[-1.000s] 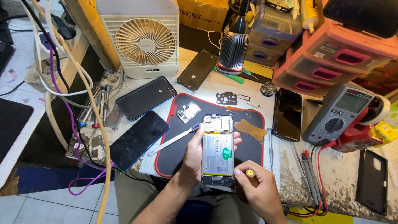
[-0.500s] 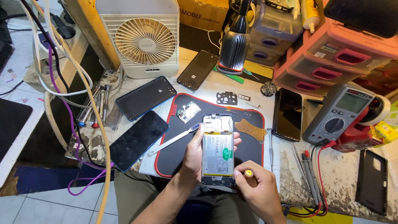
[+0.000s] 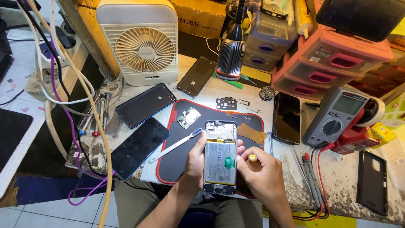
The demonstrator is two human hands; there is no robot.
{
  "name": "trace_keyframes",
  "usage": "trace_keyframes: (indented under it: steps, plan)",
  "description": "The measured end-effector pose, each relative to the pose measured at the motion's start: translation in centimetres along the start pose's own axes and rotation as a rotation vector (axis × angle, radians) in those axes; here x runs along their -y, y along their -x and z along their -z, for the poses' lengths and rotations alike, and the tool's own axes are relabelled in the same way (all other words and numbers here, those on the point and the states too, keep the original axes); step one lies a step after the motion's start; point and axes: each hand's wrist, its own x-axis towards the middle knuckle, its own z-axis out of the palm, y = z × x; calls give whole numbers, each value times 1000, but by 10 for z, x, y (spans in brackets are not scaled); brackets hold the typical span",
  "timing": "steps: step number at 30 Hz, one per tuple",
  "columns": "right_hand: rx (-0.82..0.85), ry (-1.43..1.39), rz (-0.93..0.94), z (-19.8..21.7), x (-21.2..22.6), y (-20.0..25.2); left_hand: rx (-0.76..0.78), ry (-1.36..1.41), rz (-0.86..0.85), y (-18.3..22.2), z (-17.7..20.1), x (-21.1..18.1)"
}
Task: The person is disassembling a mobile phone to inspect or replace internal components like the battery and screen frame.
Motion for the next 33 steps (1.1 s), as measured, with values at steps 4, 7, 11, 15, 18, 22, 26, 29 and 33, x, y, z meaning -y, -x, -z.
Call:
trace_keyframes:
  steps: [4,7,11,15,18,22,26,29,33]
  plan:
    - [-29,-9,39,1,10,-10,20,-43,-2,6,-5,-2]
    - [-64,19,54,1,10,-19,100,-121,-53,4,1,-1]
    - [-49,12,19,5,13,-24,87,-163,-79,5,4,0]
    - [-41,28,43,9,14,-28,55,-184,-78,6,5,0]
    - [-163,-95,281,13,18,-31,84,-37,-53,-2,4,2]
    - [-304,-536,561,23,25,-39,79,-69,-105,1,2,-3]
    - [-289,-852,800,17,40,-59,80,-125,14,0,3,-4]
    - [-105,-840,923,12,57,-66,65,-91,56,-4,7,-2]
    - [-98,-746,843,-1,69,-78,102,-36,39,-6,10,-1]
